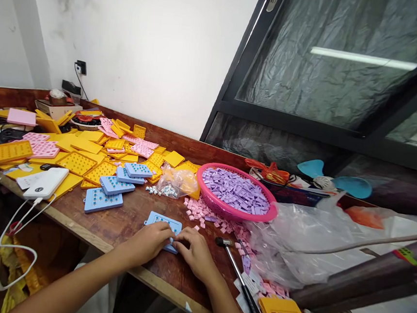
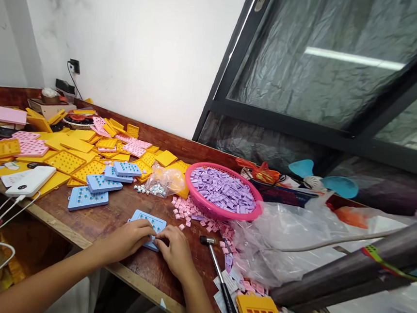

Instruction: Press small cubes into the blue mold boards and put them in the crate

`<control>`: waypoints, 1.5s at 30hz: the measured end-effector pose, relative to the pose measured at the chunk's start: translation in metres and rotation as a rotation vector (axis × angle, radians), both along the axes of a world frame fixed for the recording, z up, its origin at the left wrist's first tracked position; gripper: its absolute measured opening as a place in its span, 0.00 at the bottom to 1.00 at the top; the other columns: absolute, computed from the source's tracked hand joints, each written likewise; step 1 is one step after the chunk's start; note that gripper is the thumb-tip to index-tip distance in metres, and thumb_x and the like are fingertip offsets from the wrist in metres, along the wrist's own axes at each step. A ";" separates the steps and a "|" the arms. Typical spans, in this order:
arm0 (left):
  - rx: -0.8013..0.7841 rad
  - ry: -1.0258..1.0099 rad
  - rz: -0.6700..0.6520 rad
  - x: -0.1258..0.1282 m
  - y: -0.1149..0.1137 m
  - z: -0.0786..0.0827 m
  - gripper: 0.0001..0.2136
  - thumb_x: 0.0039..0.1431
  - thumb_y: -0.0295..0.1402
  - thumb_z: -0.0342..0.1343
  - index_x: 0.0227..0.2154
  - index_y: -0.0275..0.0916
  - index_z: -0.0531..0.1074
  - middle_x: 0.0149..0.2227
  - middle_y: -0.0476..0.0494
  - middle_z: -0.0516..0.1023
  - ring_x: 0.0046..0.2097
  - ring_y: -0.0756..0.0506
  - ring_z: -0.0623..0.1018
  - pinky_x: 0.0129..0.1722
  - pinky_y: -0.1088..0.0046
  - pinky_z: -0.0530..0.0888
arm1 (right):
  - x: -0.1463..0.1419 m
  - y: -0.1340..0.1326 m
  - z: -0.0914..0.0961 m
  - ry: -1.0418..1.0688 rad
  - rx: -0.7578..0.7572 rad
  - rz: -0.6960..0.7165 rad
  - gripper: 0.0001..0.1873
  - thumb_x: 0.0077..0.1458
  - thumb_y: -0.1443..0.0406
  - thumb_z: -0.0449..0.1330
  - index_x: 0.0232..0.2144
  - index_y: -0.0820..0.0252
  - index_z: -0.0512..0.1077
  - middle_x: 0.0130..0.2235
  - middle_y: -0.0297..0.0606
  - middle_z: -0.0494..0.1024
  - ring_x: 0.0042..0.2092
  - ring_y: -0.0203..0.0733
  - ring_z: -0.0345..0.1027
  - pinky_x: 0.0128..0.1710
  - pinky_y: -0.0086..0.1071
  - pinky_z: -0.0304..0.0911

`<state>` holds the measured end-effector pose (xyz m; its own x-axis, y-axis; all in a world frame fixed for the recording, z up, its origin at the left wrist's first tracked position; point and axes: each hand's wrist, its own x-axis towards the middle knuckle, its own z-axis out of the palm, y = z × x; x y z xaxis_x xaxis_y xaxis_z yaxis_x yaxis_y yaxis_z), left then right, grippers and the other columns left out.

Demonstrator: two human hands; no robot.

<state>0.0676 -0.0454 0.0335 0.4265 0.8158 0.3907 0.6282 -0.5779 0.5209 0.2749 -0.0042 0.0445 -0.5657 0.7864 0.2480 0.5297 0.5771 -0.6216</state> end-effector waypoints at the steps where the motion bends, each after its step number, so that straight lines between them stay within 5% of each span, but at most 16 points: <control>1: -0.020 0.003 0.016 -0.001 0.004 -0.003 0.12 0.66 0.25 0.52 0.47 0.42 0.78 0.44 0.43 0.79 0.46 0.45 0.77 0.48 0.70 0.72 | 0.000 0.000 0.000 0.008 -0.006 0.000 0.04 0.59 0.67 0.64 0.32 0.55 0.79 0.37 0.37 0.79 0.42 0.45 0.71 0.43 0.35 0.62; 6: -0.162 -0.099 0.076 -0.008 0.019 -0.010 0.10 0.55 0.26 0.65 0.40 0.43 0.80 0.41 0.47 0.83 0.45 0.44 0.77 0.47 0.70 0.70 | -0.002 -0.004 -0.001 -0.034 0.047 -0.013 0.04 0.61 0.66 0.64 0.33 0.55 0.80 0.38 0.36 0.79 0.42 0.43 0.71 0.44 0.34 0.60; 11: -0.144 -0.121 0.038 -0.008 0.017 -0.011 0.08 0.57 0.25 0.63 0.36 0.43 0.82 0.39 0.46 0.83 0.43 0.44 0.77 0.47 0.68 0.69 | -0.004 -0.006 0.007 -0.184 0.126 0.016 0.04 0.62 0.67 0.62 0.35 0.56 0.79 0.39 0.36 0.79 0.44 0.43 0.70 0.47 0.35 0.58; 19: -0.137 -0.206 0.045 -0.008 0.014 -0.019 0.08 0.60 0.27 0.62 0.40 0.44 0.82 0.40 0.46 0.83 0.45 0.44 0.77 0.48 0.69 0.69 | -0.005 0.000 0.009 -0.164 0.024 0.052 0.03 0.61 0.65 0.64 0.36 0.57 0.79 0.40 0.37 0.77 0.42 0.41 0.71 0.42 0.30 0.60; 28: -0.195 -0.254 0.123 -0.008 0.019 -0.017 0.04 0.54 0.32 0.69 0.33 0.41 0.82 0.36 0.47 0.81 0.41 0.46 0.77 0.42 0.72 0.68 | -0.028 0.009 0.035 -0.601 0.136 0.020 0.05 0.58 0.65 0.67 0.29 0.55 0.81 0.34 0.35 0.80 0.37 0.42 0.73 0.36 0.33 0.56; 38: -0.125 -0.076 0.109 -0.006 0.012 -0.014 0.07 0.62 0.30 0.59 0.38 0.42 0.82 0.42 0.45 0.83 0.47 0.43 0.77 0.51 0.67 0.69 | -0.011 -0.044 -0.024 -0.492 0.559 -0.046 0.15 0.66 0.64 0.58 0.53 0.59 0.73 0.52 0.45 0.77 0.58 0.54 0.63 0.57 0.47 0.58; 45: -0.106 0.191 0.113 -0.003 0.010 0.005 0.09 0.64 0.30 0.54 0.41 0.38 0.80 0.43 0.39 0.80 0.48 0.41 0.77 0.49 0.67 0.72 | -0.011 -0.048 -0.031 -0.394 0.496 -0.088 0.17 0.65 0.64 0.59 0.55 0.59 0.72 0.52 0.47 0.76 0.55 0.54 0.66 0.55 0.48 0.61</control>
